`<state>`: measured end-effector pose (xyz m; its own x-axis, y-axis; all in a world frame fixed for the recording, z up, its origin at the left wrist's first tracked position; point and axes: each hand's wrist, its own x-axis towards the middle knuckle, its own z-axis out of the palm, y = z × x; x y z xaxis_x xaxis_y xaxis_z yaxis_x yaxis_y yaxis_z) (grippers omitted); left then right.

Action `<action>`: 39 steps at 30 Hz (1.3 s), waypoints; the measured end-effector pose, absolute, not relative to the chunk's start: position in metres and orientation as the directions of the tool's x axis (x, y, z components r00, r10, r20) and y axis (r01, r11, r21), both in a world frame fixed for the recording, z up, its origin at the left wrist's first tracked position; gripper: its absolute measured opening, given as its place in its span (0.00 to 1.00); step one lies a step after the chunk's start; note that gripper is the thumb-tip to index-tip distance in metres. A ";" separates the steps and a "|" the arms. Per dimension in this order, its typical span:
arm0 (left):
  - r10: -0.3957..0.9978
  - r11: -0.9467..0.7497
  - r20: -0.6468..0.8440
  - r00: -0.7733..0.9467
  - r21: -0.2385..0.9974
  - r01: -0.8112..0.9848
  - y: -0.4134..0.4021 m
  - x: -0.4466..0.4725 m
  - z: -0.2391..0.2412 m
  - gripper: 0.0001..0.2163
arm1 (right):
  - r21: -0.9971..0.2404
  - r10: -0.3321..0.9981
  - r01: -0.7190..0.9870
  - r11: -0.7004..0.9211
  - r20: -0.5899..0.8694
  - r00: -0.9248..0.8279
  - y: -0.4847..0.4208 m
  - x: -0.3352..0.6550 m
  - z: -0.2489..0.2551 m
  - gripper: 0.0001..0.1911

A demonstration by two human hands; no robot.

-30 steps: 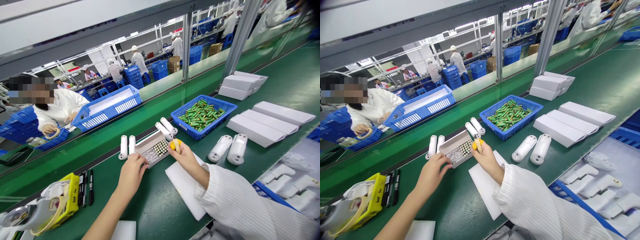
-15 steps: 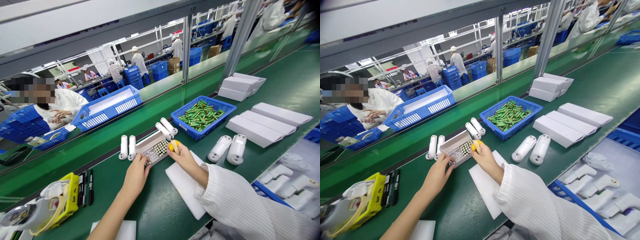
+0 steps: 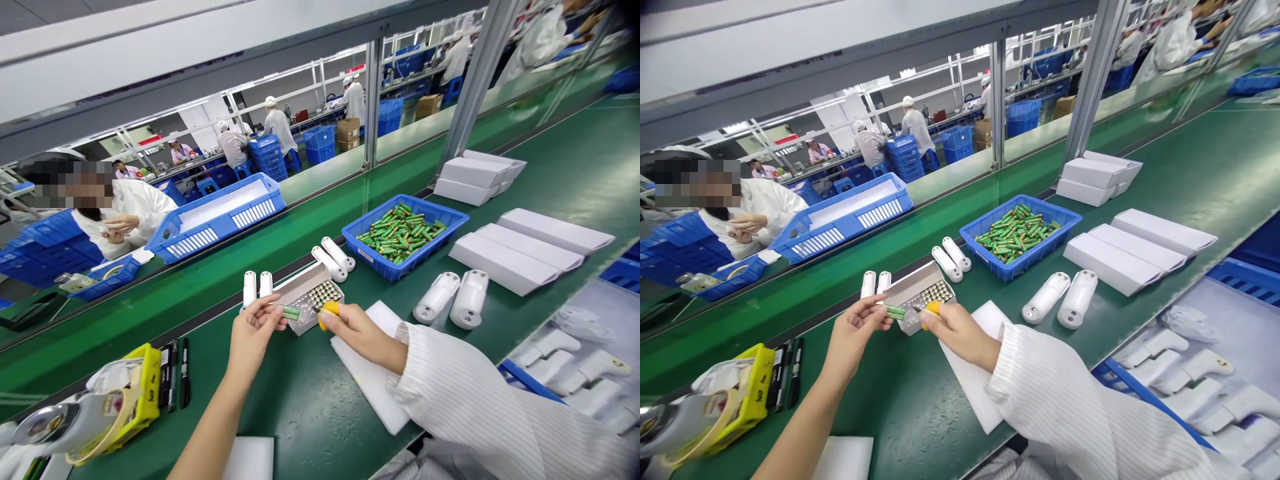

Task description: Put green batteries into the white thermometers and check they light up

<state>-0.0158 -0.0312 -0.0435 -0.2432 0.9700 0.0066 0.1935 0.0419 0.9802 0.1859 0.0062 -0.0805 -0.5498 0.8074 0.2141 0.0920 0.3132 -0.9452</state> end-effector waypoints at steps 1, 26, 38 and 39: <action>0.965 0.028 0.002 -0.261 0.993 0.112 -0.033 -0.014 -0.041 0.19 | -0.940 0.780 0.100 0.326 0.208 -0.590 0.001 0.185 -0.075 0.21; 0.994 -0.063 0.055 -0.092 0.994 -0.087 -0.053 0.004 -0.017 0.09 | -0.982 0.778 0.084 0.167 0.079 -0.623 -0.024 0.184 -0.049 0.20; 0.998 -0.068 0.068 -0.010 0.997 0.030 -0.053 0.005 -0.004 0.08 | -0.996 0.784 -0.049 0.077 0.091 -0.614 -0.019 0.194 -0.037 0.19; 0.998 -0.061 0.061 -0.001 0.998 0.013 -0.052 0.006 -0.003 0.08 | -0.994 0.775 -0.083 0.066 0.103 -0.624 -0.020 0.194 -0.036 0.19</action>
